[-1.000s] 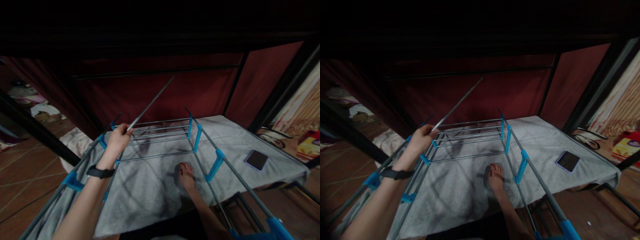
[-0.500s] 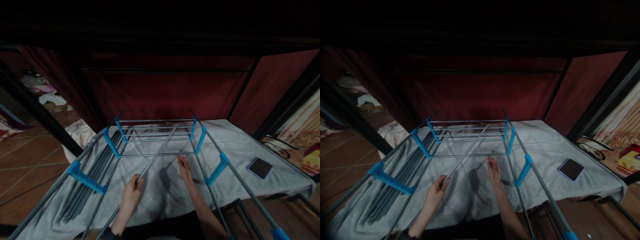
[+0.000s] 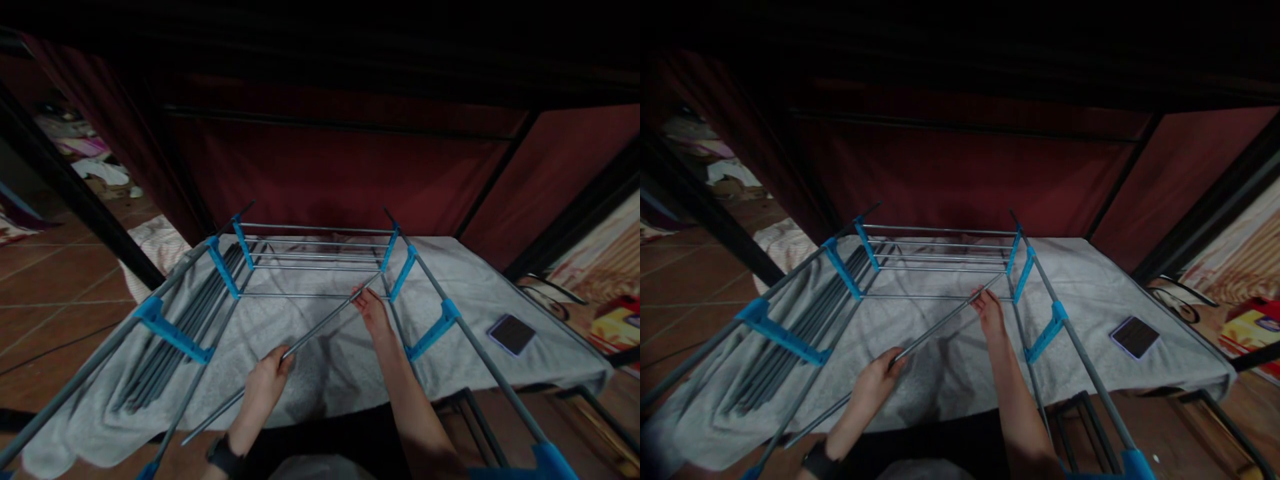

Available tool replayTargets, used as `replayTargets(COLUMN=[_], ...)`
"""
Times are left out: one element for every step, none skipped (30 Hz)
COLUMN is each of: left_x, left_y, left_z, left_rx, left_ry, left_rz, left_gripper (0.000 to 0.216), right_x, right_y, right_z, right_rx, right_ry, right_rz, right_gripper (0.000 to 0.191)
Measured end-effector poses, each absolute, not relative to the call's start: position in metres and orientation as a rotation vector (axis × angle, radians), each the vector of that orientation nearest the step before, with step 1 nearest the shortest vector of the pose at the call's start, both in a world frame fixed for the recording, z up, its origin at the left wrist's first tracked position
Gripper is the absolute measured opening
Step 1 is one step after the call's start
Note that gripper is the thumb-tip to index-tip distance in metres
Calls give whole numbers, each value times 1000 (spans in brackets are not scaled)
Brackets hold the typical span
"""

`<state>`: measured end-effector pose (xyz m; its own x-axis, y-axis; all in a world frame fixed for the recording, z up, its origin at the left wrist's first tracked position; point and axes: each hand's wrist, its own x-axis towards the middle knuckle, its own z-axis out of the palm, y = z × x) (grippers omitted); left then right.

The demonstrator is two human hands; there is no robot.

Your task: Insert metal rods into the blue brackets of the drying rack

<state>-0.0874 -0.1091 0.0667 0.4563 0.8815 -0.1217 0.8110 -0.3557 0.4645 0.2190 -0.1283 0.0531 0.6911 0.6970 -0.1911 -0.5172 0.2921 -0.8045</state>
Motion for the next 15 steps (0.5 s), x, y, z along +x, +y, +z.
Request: replayTargets(left_x=[-85,-82,-78,-75,-71,-68,-66,-64,-63,-62,-63,-65,-67,-70,-74], left_y=[-108,-108,-107,-105,-103,-101,-98,-93,-89,-83,-78,-72,-66,-60,-54], left_z=[71,76,80,85,89,92,95,98,99,101,102,102,102,102,101], left_rx=[2275,2312,2358,2411,2470,2530,2589,2641,2685,2720,2745,2761,2768,2767,2757], left_ry=[1415,1406,1394,1379,1364,1351,1338,1330,1321,1314,1314,1325,1348,1384,1428], left_rz=[194,187,183,182,186,194,208,227,247,269,289,307,323,342,368], left_gripper=[37,36,36,36,36,36,36,37,37,38,38,38,38,38,37], right_x=[220,220,220,221,221,222,224,225,228,230,233,236,239,243,246], right_y=[-131,-134,-136,-139,-140,-142,-143,-145,-146,-148,-150,-152,-155,-158,-161], right_z=[53,52,51,50,48,46,45,43,41,40,39,37,36,34,31], right_rx=[-973,-964,-957,-952,-947,-944,-943,-945,-949,-955,-962,-969,-975,-981,-988], right_ry=[-201,-191,-182,-172,-162,-151,-142,-133,-126,-121,-117,-115,-110,-102,-93], right_rz=[814,808,801,793,783,771,759,748,740,733,729,726,722,720,719], right_gripper=[15,15,16,17,18,20,21,23,24,26,27,28,28,28,27])
